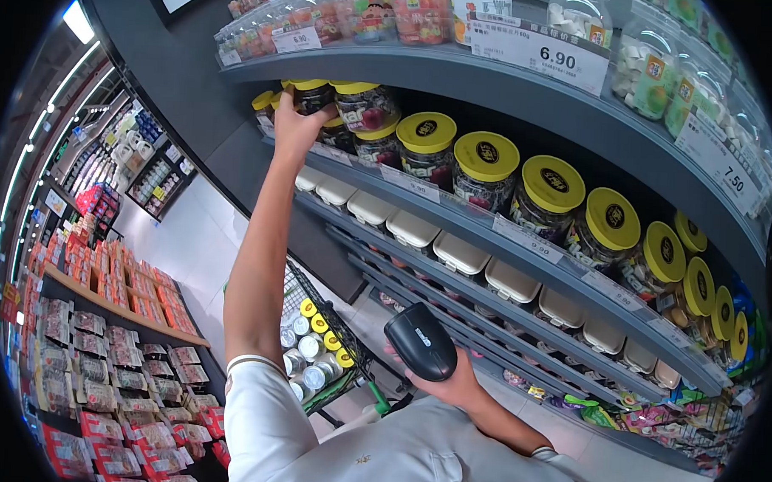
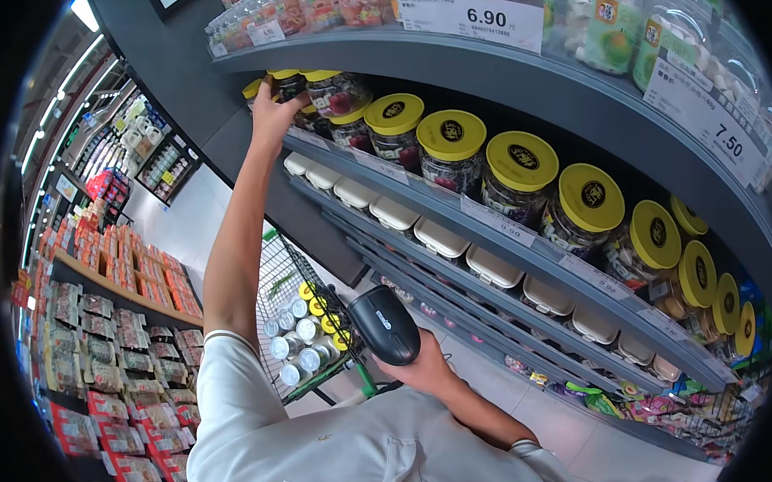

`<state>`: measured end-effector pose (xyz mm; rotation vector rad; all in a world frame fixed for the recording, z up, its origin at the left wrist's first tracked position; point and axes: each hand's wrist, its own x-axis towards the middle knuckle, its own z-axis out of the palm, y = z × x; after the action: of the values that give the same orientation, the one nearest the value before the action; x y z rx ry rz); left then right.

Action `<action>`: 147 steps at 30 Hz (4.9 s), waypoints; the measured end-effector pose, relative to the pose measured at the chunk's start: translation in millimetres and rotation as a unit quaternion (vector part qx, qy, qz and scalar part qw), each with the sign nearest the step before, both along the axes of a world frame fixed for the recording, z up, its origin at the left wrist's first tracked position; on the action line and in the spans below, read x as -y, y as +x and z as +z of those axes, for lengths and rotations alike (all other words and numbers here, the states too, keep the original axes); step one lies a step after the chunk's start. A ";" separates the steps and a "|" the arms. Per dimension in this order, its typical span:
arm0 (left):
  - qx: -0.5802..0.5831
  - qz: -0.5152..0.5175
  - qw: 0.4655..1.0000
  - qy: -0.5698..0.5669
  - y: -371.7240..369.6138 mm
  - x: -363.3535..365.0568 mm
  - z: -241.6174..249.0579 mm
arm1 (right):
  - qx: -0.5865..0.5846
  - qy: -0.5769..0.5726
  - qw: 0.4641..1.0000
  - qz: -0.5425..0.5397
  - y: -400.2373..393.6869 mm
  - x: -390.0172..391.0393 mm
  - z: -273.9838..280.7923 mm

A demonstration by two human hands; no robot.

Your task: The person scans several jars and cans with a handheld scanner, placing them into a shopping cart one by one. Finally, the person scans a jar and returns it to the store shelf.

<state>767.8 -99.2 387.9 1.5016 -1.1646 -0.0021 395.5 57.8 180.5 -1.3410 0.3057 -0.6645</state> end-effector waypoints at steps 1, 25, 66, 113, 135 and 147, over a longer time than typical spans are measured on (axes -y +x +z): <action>0.006 -0.002 1.000 -0.012 3.9 3.8 -3.5 | -0.007 -0.006 1.000 0.012 -1.0 1.8 -0.5; 0.125 0.052 0.985 -0.109 -2.2 -23.5 -37.0 | 0.021 0.050 0.998 0.037 26.4 -2.8 13.4; -0.048 0.169 0.697 0.696 162.4 -352.7 -581.7 | -0.525 0.199 0.827 -0.035 120.3 -168.0 -112.6; -0.684 -0.396 0.607 0.086 -166.4 -337.0 -242.3 | 0.137 0.338 0.917 -0.159 3.7 -175.4 -22.6; -0.692 -0.550 0.461 -0.074 -227.4 -353.7 -284.2 | -0.095 0.125 0.973 0.171 -131.3 -149.6 26.8; -0.757 -0.308 0.576 0.029 -267.4 -349.4 -244.4 | -0.026 0.297 0.951 -0.077 -148.8 -155.9 -1.9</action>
<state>500.4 250.1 143.5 0.5186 -0.1004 -1.5198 246.7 213.7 178.6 -0.7623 0.6064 -0.6028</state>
